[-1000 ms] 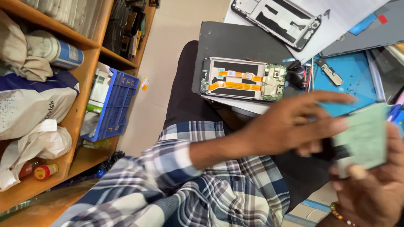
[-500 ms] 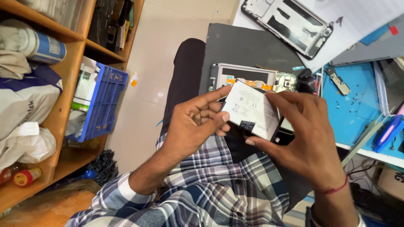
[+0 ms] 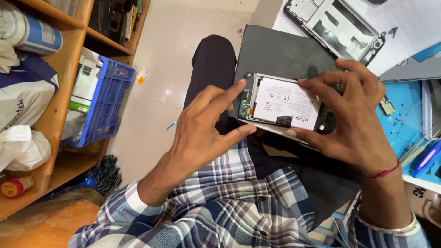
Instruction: The person disassembles a smartphone, removes the battery, and then reassembles it by placing the battery back into the chassis and connecting the ribbon cables.
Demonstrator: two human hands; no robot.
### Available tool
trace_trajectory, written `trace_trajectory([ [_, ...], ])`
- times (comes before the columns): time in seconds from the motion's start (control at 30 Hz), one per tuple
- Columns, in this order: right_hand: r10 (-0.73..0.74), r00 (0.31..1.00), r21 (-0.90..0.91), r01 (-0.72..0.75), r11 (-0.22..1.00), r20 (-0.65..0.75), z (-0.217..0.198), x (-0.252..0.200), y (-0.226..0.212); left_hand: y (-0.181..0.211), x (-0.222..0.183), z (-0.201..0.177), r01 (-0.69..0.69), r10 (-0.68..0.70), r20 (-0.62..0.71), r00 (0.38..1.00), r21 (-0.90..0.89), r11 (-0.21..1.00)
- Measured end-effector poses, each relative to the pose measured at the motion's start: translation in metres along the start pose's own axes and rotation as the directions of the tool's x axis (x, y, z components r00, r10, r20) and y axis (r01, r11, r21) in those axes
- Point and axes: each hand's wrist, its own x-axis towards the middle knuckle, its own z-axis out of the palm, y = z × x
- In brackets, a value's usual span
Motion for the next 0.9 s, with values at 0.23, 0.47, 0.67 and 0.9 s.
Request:
trace_trajectory([
  [0.23, 0.042, 0.999, 0.103, -0.044, 0.994, 0.022, 0.005, -0.001, 0.003, -0.009, 0.006, 0.003, 0.138, -0.135, 0.102, 0.986, -0.020, 0.990],
  [0.47, 0.022, 1.000, 0.109, -0.021, 0.994, -0.007, 0.013, -0.006, 0.009, -0.012, 0.005, 0.006, 0.110, -0.107, 0.075, 0.991, -0.041, 0.993],
  [0.67, 0.011, 1.000, 0.126, -0.009, 0.992, -0.017, 0.012, -0.009, 0.012, -0.014, 0.003, 0.010, 0.130, -0.125, 0.067, 0.990, -0.063, 0.990],
  [0.9, 0.022, 0.998, 0.141, -0.013, 0.990, -0.061, 0.007, -0.010, 0.011, -0.015, 0.002, 0.012, 0.137, -0.132, 0.063, 0.989, -0.075, 0.988],
])
